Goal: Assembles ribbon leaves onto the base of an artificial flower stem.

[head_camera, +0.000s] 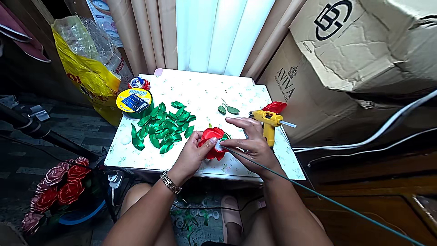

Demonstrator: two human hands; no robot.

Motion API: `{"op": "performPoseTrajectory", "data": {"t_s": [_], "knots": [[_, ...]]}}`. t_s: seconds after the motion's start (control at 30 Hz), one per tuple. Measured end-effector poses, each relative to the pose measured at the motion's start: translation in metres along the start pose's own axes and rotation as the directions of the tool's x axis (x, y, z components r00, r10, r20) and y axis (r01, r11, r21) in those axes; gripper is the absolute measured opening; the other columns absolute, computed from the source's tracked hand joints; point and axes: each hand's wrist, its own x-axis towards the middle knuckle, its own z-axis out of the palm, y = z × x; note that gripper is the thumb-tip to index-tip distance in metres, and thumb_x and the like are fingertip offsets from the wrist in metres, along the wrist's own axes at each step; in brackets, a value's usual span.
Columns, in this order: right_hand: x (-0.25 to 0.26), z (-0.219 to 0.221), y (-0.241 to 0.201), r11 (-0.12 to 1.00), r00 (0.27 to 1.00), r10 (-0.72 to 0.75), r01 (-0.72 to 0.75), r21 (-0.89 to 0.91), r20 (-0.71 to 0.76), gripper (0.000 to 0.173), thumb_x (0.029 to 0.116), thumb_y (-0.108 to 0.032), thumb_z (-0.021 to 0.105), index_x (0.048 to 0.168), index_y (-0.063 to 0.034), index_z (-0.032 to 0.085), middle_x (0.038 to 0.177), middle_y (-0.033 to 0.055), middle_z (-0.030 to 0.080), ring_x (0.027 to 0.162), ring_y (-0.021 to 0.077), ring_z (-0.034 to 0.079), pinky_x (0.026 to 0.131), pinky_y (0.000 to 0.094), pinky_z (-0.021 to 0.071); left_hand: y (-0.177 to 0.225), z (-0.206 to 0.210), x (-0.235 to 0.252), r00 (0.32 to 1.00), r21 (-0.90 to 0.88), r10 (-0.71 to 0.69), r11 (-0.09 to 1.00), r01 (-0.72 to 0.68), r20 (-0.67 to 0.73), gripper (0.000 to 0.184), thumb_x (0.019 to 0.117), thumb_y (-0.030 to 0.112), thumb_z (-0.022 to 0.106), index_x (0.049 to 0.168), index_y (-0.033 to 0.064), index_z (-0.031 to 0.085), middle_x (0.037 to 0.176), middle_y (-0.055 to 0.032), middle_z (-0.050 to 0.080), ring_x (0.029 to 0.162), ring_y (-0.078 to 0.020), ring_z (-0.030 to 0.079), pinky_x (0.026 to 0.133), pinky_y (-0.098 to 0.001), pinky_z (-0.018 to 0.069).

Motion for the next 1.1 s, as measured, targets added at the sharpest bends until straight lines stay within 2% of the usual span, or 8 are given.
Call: {"op": "performPoseTrajectory", "data": {"t_s": [0.33,0.47,0.5,0.57,0.67,0.77,0.9,1.1], "knots": [[-0.001,0.002,0.0,1.0,1.0,0.0,0.0,0.004,-0.023,0.011,0.0915,-0.019,0.073,0.089,-0.0151,0.082,0.136,0.0137,0.063,0.139,0.0266,0.045,0.119,0.0442,0.0297,-0.002,0.0,0.0,1.0,0.001,0.008,1.0,-0.008,0.0,0.019,0.1046,0.013,0.057,0.121,0.0074,0.048,0.102,-0.0077,0.066,0.086,-0.0137,0.07,0.08,-0.0314,0.06],[0.001,0.0,-0.006,0.997,0.998,0.021,-0.017,0.073,-0.061,0.018,0.0976,-0.022,0.067,0.105,-0.0136,0.081,0.14,0.0127,0.06,0.14,0.0248,0.044,0.118,0.0421,0.0315,0.0,0.0,0.0,0.997,-0.073,0.062,0.995,-0.065,-0.038,0.021,0.1045,0.009,0.055,0.125,0.0092,0.049,0.106,-0.0061,0.066,0.09,-0.0134,0.07,0.084,-0.0321,0.06],[0.002,-0.002,-0.008,0.996,0.996,0.017,-0.01,0.088,-0.083,0.019,0.0979,-0.022,0.067,0.11,-0.0127,0.08,0.137,0.0112,0.061,0.135,0.0218,0.047,0.115,0.0386,0.0349,0.001,0.0,0.001,0.995,-0.102,0.082,0.991,-0.087,-0.052,0.022,0.1044,0.008,0.055,0.125,0.0101,0.048,0.108,-0.0056,0.066,0.091,-0.0133,0.07,0.084,-0.0323,0.0598],[0.003,-0.005,-0.014,0.993,0.994,-0.006,0.019,0.117,-0.106,0.024,0.0931,-0.021,0.071,0.113,-0.009,0.076,0.116,0.0055,0.065,0.112,0.0128,0.054,0.099,0.0278,0.0429,0.001,-0.001,0.001,0.989,-0.17,0.124,0.976,-0.136,-0.081,0.026,0.1045,0.008,0.054,0.129,0.011,0.046,0.112,-0.0059,0.065,0.093,-0.0141,0.07,0.085,-0.0326,0.0599],[0.004,-0.002,-0.029,0.977,0.994,-0.011,0.035,0.211,-0.113,0.018,0.0927,-0.014,0.073,0.105,-0.0013,0.074,0.091,0.0028,0.07,0.089,0.0042,0.064,0.083,0.019,0.0539,-0.001,-0.001,0.002,0.975,-0.236,0.196,0.948,-0.215,-0.101,0.026,0.1046,0.007,0.052,0.128,0.0131,0.046,0.113,-0.0042,0.065,0.093,-0.0118,0.069,0.084,-0.0295,0.0592],[0.005,0.005,-0.043,0.985,0.988,-0.049,0.072,0.158,-0.145,0.013,0.0985,-0.008,0.064,0.098,0.0027,0.072,0.094,0.0086,0.073,0.093,0.0072,0.068,0.087,0.0197,0.0552,-0.003,-0.002,0.001,0.967,-0.263,0.245,0.93,-0.255,-0.071,0.026,0.1031,0.006,0.053,0.126,0.0152,0.045,0.112,-0.0025,0.066,0.096,-0.0112,0.069,0.087,-0.0299,0.0587],[0.006,0.002,-0.05,0.986,0.983,-0.155,0.149,-0.068,-0.095,0.016,0.0968,-0.003,0.061,0.101,-0.0002,0.076,0.096,0.0124,0.073,0.094,0.0163,0.068,0.087,0.0247,0.0538,-0.002,-0.011,0.005,0.962,-0.185,0.272,0.944,-0.274,-0.034,0.035,0.094,0.003,0.057,0.124,0.0155,0.044,0.115,-0.0008,0.063,0.099,-0.0098,0.066,0.088,-0.0309,0.057],[0.002,0.008,-0.048,0.978,0.98,-0.198,0.195,-0.074,-0.033,0.02,0.0965,-0.001,0.059,0.104,-0.0022,0.077,0.098,0.0121,0.074,0.096,0.0177,0.069,0.089,0.0259,0.0541,0.002,-0.014,0.004,0.968,-0.099,0.248,0.963,-0.25,-0.03,0.06,0.0904,-0.001,0.062,0.143,0.0136,0.037,0.13,-0.0046,0.06,0.102,-0.0112,0.067,0.088,-0.0295,0.0574]]}}
